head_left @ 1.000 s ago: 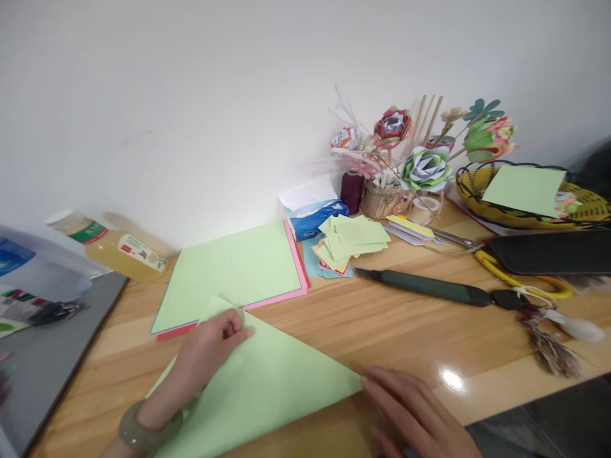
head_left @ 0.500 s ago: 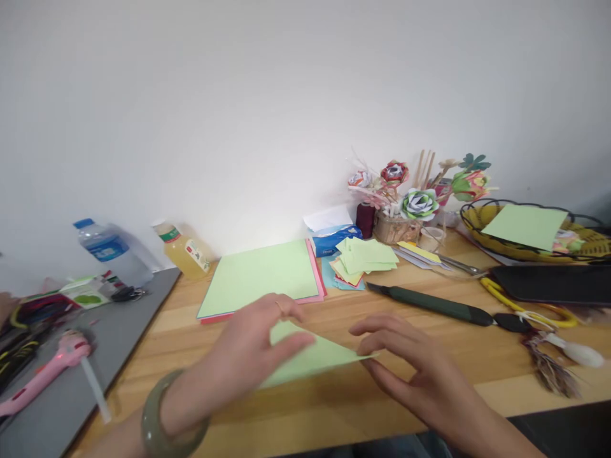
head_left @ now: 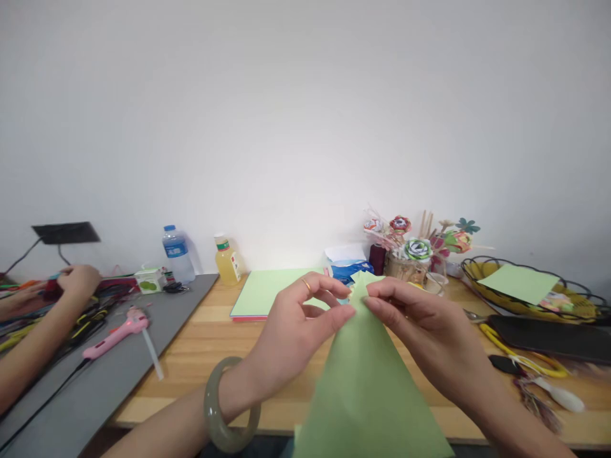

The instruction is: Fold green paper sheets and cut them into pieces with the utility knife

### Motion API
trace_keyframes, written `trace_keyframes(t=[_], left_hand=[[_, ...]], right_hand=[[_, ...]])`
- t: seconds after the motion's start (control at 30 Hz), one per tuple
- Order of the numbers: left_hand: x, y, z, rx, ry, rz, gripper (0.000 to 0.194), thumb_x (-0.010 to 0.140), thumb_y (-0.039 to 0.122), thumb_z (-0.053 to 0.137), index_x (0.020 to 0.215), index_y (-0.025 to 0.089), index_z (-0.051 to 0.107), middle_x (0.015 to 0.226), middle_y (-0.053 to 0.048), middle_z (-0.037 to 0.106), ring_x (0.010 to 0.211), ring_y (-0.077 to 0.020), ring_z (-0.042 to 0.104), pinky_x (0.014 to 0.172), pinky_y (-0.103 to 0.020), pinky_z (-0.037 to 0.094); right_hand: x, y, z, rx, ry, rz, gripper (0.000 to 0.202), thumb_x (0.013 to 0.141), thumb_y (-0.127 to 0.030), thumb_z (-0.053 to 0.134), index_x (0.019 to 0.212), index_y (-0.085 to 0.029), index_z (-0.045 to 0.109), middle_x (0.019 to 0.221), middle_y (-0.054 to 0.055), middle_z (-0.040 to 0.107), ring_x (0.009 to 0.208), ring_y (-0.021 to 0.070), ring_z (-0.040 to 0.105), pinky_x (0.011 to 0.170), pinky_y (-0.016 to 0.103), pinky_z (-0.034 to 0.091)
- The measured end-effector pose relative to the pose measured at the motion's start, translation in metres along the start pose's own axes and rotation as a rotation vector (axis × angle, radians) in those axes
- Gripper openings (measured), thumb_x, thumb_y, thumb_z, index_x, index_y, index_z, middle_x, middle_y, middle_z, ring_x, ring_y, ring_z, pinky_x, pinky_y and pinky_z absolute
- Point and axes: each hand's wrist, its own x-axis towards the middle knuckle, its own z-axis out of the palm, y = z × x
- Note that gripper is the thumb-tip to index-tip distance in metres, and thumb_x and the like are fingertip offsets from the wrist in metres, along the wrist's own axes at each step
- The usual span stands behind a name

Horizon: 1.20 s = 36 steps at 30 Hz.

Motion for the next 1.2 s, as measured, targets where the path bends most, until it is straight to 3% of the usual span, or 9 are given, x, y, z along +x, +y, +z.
trace_keyframes(t=[0.1, 0.3, 0.63, 0.9, 1.2], left_hand=[[-0.003, 0.008, -0.005, -0.021, 0.029, 0.053, 0.024, 0.074, 0.03, 0.064, 0.094, 0.018, 0.062, 0.083, -0.003, 0.06, 0.079, -0.0144, 0.054, 0.063, -0.022, 0.045], [-0.002, 0.009, -0.002, -0.045, 0.096, -0.028, 0.011, 0.07, 0.026, 0.066, 0.074, 0.016, 0.063, 0.075, -0.001, 0.061, 0.072, -0.0135, 0.054, 0.065, -0.025, 0.045], [0.0, -0.001, -0.005, -0.158, 0.014, -0.13, 0.013, 0.065, 0.025, 0.068, 0.068, 0.015, 0.06, 0.068, 0.001, 0.058, 0.061, -0.0095, 0.05, 0.056, -0.022, 0.044], [0.0, -0.001, -0.004, -0.175, 0.025, -0.144, 0.016, 0.064, 0.026, 0.07, 0.068, 0.015, 0.06, 0.067, 0.002, 0.057, 0.059, -0.0085, 0.05, 0.054, -0.021, 0.044], [0.001, -0.002, -0.006, -0.143, 0.061, -0.109, 0.015, 0.066, 0.026, 0.069, 0.064, 0.014, 0.06, 0.066, 0.001, 0.059, 0.059, -0.0088, 0.051, 0.057, -0.021, 0.044]], right_hand=[[0.002, -0.008, -0.003, -0.13, -0.108, -0.051, 0.019, 0.087, -0.032, 0.045, 0.076, -0.022, 0.057, 0.075, -0.001, 0.06, 0.071, 0.0123, 0.056, 0.06, 0.023, 0.042], [0.005, -0.016, -0.003, -0.267, -0.225, -0.032, 0.02, 0.087, -0.034, 0.04, 0.079, -0.023, 0.055, 0.077, 0.0, 0.06, 0.071, 0.0139, 0.055, 0.062, 0.026, 0.042], [0.005, -0.011, 0.004, -0.247, -0.302, 0.063, 0.022, 0.085, -0.033, 0.042, 0.07, -0.024, 0.055, 0.066, -0.003, 0.059, 0.061, 0.0119, 0.052, 0.055, 0.022, 0.037], [0.006, -0.01, 0.004, -0.206, -0.351, 0.077, 0.021, 0.085, -0.031, 0.042, 0.076, -0.023, 0.059, 0.071, -0.002, 0.063, 0.066, 0.0125, 0.056, 0.06, 0.023, 0.039], [0.006, -0.015, 0.006, -0.186, -0.347, 0.099, 0.021, 0.084, -0.031, 0.044, 0.071, -0.023, 0.058, 0.064, -0.004, 0.059, 0.059, 0.0104, 0.051, 0.054, 0.021, 0.036]])
